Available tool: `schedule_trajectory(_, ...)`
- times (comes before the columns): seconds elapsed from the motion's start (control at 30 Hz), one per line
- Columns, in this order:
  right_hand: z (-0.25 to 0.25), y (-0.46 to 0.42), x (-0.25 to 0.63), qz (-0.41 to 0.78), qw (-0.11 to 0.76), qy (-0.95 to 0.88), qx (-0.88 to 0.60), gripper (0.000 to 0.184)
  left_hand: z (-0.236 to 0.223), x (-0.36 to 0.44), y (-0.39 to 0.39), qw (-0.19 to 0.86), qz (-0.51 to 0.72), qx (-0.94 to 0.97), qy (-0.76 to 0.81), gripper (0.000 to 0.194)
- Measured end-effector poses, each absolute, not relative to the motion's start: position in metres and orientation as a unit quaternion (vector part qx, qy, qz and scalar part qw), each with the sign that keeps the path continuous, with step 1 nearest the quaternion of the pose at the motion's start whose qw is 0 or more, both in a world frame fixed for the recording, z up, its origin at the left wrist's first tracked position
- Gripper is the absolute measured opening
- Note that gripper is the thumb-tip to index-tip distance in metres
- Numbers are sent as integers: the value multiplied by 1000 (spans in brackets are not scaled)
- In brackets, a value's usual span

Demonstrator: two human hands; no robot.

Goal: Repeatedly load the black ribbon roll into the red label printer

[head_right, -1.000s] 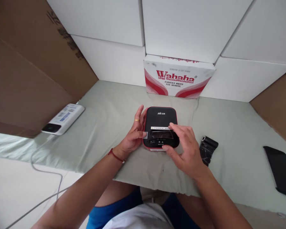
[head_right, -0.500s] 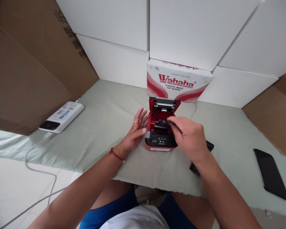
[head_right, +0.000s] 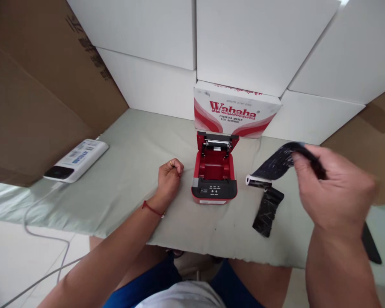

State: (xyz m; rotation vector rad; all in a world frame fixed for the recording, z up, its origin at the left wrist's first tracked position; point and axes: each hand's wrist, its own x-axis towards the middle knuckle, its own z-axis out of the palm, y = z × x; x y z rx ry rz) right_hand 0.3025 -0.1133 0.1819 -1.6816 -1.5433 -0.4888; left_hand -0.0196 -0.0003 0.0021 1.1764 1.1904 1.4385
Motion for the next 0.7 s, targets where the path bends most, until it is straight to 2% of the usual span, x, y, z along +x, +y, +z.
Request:
schedule_trajectory(0.1,150,-126,289,-234,350,-674,-607,20,2,-19,1,452,569,482,489,3)
schedule_trajectory(0.17,128,-139,285,-195,304,-759,-541,25,1,-19,2,453,564,483,494,4)
schedule_trajectory(0.23,115,-153,289,-90,236,-847,-467,33,1,-18,2,452,559,483,500,5)
schedule_trajectory(0.3,110,-164,300,64,163,-889,-423,41,3,-17,3,451,554,484,505,6)
schedule_trajectory(0.37,111,-169,316,164,154,-867,-445,44,5,-16,3,449,550,487,509,7)
schedule_trajectory(0.43,108,-165,335,138,217,-801,-541,33,7,-15,3,448,545,490,511,9)
schedule_trajectory(0.5,98,-154,354,42,268,-714,-646,34,10,-15,3,447,543,493,512,9)
schedule_trajectory(0.6,73,-134,374,2,251,-665,-703,47,13,-15,2,449,542,493,512,9)
schedule_trajectory(0.7,54,-121,384,13,202,-681,-704,49,15,-15,2,453,540,494,510,10)
